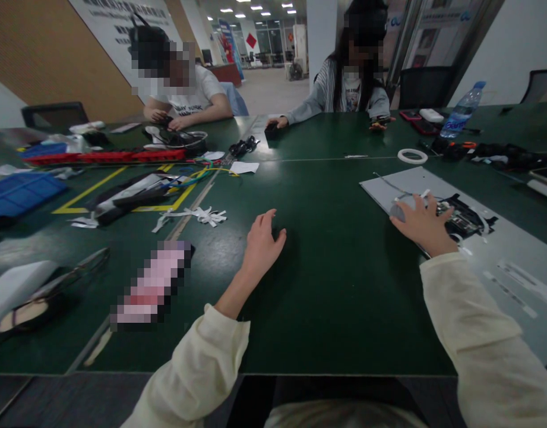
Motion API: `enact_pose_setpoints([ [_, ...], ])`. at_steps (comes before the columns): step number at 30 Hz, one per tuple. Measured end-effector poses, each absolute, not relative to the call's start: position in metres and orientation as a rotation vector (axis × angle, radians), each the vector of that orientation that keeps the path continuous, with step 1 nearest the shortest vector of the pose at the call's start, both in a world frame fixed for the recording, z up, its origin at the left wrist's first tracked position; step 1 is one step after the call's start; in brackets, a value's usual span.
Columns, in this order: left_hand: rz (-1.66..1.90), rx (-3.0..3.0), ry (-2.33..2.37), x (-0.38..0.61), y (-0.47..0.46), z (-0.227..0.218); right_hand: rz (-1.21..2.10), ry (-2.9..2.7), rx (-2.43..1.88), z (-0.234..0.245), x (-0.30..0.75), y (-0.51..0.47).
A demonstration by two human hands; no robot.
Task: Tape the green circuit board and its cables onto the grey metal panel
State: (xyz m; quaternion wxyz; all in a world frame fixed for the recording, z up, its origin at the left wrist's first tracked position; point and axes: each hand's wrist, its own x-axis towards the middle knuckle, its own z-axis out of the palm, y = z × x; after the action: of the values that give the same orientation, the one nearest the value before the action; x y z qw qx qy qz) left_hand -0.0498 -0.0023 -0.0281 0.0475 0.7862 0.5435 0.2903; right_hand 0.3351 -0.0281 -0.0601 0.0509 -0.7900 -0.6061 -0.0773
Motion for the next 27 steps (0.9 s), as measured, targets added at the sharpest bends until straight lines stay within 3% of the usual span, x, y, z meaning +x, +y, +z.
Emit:
enact_pose_setpoints([
  [5, 0.848, 2.400, 1.621, -0.050, -0.002, -0.029, -0.162, -1.723, -2.421, -0.068, 0.345, -0.025],
  [15, 0.834, 2.401, 1.618, -0.050, -0.001, -0.031, -0.496, -1.495, -2.367, -0.078, 0.355, -0.018],
  [27, 0.778, 2.372, 1.571, -0.046, -0.004, -0.026, -0.341, -1.497, -2.404, -0.073, 0.378, -0.027],
])
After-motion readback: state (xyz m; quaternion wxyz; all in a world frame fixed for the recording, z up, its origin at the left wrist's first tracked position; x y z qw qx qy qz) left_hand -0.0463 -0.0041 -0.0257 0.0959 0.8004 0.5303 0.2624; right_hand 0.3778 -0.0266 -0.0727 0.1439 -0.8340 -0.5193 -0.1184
